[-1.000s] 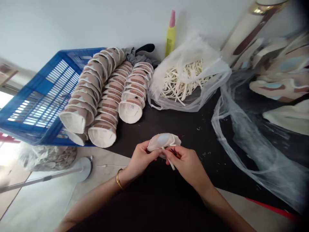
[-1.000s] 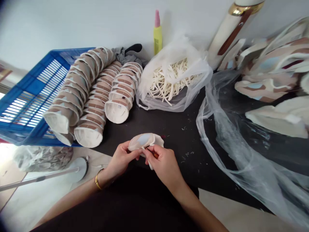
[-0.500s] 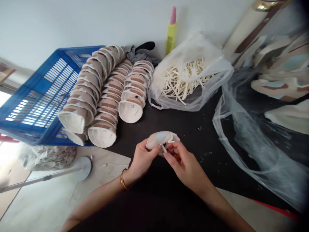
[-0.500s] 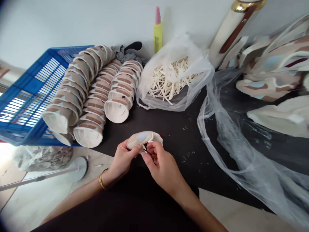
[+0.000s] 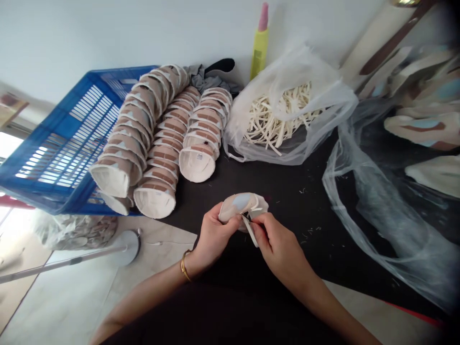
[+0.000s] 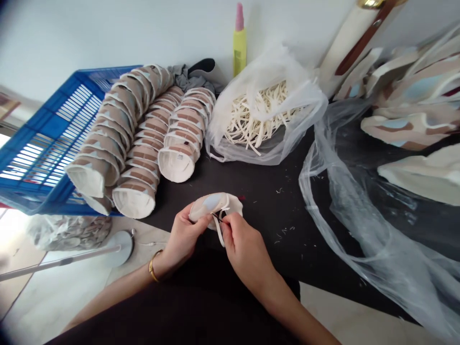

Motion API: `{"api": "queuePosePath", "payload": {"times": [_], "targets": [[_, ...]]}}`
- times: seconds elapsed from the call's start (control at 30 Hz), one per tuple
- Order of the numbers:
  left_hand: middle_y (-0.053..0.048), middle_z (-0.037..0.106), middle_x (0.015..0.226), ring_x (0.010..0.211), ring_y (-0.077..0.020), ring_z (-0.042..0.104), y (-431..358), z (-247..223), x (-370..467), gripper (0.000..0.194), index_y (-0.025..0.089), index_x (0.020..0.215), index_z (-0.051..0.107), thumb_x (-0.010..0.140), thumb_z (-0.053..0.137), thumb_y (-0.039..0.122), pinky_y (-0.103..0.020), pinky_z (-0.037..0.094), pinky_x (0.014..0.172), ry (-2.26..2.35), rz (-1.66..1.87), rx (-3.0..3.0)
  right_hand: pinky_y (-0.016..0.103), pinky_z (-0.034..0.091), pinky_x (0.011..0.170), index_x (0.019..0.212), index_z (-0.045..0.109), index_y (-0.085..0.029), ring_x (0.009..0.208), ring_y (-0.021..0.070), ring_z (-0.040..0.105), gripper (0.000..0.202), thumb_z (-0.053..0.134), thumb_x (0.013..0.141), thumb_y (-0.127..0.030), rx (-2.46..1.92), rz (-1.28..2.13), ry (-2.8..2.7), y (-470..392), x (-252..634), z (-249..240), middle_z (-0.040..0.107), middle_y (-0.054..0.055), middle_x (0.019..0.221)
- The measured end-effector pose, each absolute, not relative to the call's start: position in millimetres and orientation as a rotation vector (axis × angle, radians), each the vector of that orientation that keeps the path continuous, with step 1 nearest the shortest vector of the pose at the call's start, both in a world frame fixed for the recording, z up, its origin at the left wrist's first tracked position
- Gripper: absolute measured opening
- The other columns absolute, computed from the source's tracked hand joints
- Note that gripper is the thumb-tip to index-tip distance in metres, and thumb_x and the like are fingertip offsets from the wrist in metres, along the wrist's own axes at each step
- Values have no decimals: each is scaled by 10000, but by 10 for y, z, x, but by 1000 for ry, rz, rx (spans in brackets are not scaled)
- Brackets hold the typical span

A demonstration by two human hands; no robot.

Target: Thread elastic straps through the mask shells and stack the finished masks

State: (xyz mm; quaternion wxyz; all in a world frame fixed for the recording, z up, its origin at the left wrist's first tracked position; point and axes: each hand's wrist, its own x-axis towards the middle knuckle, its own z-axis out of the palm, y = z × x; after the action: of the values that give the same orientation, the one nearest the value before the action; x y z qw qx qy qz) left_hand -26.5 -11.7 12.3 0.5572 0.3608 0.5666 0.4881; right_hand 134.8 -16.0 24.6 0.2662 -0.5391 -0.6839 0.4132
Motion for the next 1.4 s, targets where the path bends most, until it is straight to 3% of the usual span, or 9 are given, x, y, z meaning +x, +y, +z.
{"api": "queuePosePath", "payload": {"times": [0.2,0.37,0.5,0.6,0.67,0.83,1.07,1.23,1.4], "targets": [[-18,703,871,784,-143,624,-136,143,-274,140,167,969,705,839,660,194,-255,511,725,1442,1109,1067,269,409,596,896,527,-223,606,138,577,128,442,990,-247,-1447,1104,-1826,-161,1330,234,597,-17,723],[-32,696,851,767,-148,608,-126,170,-346,128,180,887,680,853,602,84,-264,506,712,1480,1174,1888,283,417,618,868,516,-217,627,145,568,148,425,979,-255,-1394,1076,-1782,-165,1308,282,596,8,752],[-65,697,898,793,-166,599,-88,168,-412,168,178,972,660,871,585,67,-274,516,715,1346,1132,2263,251,368,508,804,478,-227,532,114,452,222,456,980,-361,-1387,1501,-1474,-104,1290,317,498,-38,651],[-63,676,851,766,-168,572,-79,173,-410,122,182,921,649,891,573,91,-278,507,696,1378,1081,2296,231,276,404,798,436,-239,451,95,322,248,439,979,-408,-1347,1811,-1245,-68,1274,298,402,-71,599],[-61,663,829,752,-167,556,-93,176,-382,121,183,890,643,901,558,98,-282,495,683,1382,1056,2287,238,334,446,800,446,-236,480,106,387,220,439,973,-371,-1367,1659,-1374,-74,1245,270,450,-52,618],[-55,662,834,743,-164,547,-148,154,-297,139,188,923,649,914,539,103,-286,493,682,1368,1083,2194,293,428,582,810,457,-238,609,170,573,162,372,949,-242,-1468,859,-1823,-136,1196,230,597,35,730],[-74,680,1021,882,-193,563,-28,196,-463,248,212,1076,652,904,548,67,-314,493,788,1509,909,2448,275,412,529,829,567,-242,549,155,595,144,517,952,-299,-1483,988,-2115,7,1725,616,638,-9,682],[-63,659,1015,917,-186,586,20,275,-482,253,241,1087,664,906,568,93,-298,477,803,1238,892,2707,282,483,678,1054,684,-245,838,184,667,185,553,932,-289,-1230,820,-2044,364,1753,897,715,66,1105],[-47,671,983,926,-186,614,-20,249,-427,305,267,1142,670,905,562,110,-302,482,834,1194,976,2728,261,404,594,825,740,-266,661,162,622,148,609,829,-198,-1265,1076,-2382,617,1588,821,714,-7,747]]}}
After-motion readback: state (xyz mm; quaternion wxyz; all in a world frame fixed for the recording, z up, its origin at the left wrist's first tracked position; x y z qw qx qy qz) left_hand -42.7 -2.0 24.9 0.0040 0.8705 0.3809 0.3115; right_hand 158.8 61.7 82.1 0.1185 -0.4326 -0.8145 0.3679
